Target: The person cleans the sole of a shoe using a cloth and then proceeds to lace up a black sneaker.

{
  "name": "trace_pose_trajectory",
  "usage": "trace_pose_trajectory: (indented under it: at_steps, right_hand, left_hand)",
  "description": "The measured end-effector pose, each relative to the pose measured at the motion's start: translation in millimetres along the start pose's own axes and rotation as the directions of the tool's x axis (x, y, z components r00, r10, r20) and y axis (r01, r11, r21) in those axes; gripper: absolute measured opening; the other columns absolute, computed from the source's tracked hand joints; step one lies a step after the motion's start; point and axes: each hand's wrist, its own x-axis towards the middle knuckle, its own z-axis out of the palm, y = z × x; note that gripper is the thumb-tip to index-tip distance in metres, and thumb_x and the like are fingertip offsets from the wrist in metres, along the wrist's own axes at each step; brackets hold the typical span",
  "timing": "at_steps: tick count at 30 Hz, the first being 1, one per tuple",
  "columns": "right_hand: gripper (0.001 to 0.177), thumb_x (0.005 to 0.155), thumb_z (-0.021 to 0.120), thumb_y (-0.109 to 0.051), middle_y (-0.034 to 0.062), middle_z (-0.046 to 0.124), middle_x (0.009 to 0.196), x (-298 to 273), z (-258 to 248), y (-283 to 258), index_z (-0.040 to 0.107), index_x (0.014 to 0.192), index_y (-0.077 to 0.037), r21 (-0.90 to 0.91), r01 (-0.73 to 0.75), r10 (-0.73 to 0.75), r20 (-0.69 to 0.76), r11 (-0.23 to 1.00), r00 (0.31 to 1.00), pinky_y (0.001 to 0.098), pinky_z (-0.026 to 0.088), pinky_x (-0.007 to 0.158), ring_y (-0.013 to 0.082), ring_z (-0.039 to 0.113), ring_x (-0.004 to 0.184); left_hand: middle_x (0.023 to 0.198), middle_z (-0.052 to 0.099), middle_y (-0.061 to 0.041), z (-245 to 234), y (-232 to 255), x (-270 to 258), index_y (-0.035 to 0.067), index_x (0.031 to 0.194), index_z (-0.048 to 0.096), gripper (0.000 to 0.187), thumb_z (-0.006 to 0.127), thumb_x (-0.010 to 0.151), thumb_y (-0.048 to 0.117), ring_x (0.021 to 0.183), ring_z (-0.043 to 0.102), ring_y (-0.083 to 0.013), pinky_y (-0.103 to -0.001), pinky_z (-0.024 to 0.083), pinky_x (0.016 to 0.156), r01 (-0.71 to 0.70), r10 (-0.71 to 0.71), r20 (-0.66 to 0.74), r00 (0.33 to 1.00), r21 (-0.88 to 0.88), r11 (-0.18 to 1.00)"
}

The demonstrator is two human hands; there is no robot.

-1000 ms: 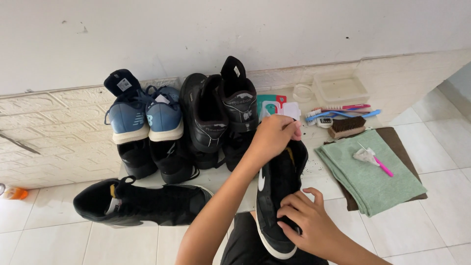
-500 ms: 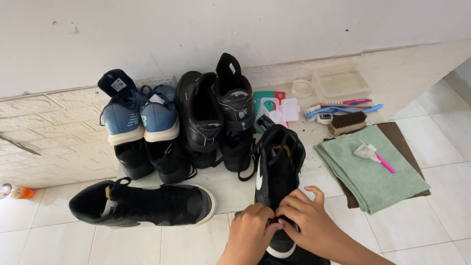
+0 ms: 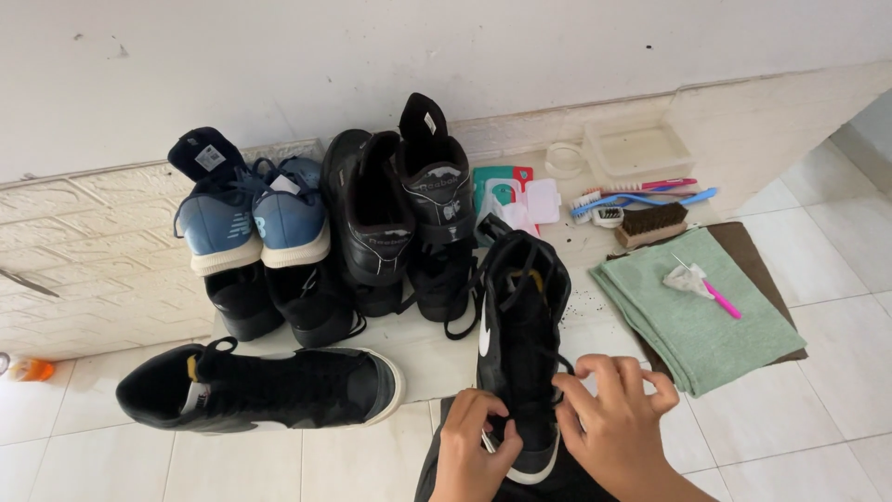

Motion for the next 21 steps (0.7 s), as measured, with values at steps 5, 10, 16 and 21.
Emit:
trace_pose_trajectory:
  at_steps: [5,10,16,21]
  right_hand:
    - [0.02,0.08,0.062,-0.014,-0.0054,0.053,0.101,6,-4,-2,0.069,0.089,-0.029,0.121,0.163,-0.168,0.025,0.979,0.986,0.0431,0.02,0.085,0.0195,0.051,0.092]
    - [0.014,0.084,0.064,-0.015,-0.0103,0.062,0.089,5,13,4,0.067,0.095,-0.022,0.51,0.217,-0.376,0.232,0.832,0.897,0.0511,0.021,0.093,0.0179,0.054,0.095]
    - [0.007,0.081,0.062,-0.014,-0.0094,0.058,0.077,14,21,7,0.064,0.077,-0.019,0.666,0.172,-0.419,0.23,0.726,0.878,0.0504,0.019,0.092,0.0155,0.053,0.086]
    - [0.007,0.081,0.06,-0.021,-0.0066,0.058,0.082,26,21,14,0.063,0.075,-0.019,0.801,0.062,-0.497,0.307,0.596,0.812,0.0491,0.019,0.092,0.0162,0.051,0.088]
  left_hand:
    - [0.081,0.057,-0.001,-3,0,4,0.011,0.083,0.062,0.018,0.067,0.07,0.001,0.065,0.051,-0.0129,-0.023,0.046,0.058,0.056,-0.053,0.027,0.998,-0.089,0.994]
    - [0.073,0.058,0.0,-10,1,10,0.012,0.077,0.06,0.016,0.069,0.07,0.001,0.061,0.051,-0.0126,-0.023,0.044,0.058,0.084,-0.08,0.029,0.996,-0.142,0.986]
    - [0.076,0.06,0.001,-25,4,23,0.011,0.079,0.061,0.016,0.07,0.074,-0.001,0.069,0.055,-0.0123,-0.024,0.047,0.063,0.191,-0.144,0.251,0.957,-0.175,0.966]
    - [0.078,0.061,0.0,-32,1,31,0.011,0.081,0.065,0.016,0.074,0.078,-0.001,0.071,0.057,-0.0107,-0.023,0.048,0.066,0.304,-0.158,0.414,0.897,-0.314,0.899]
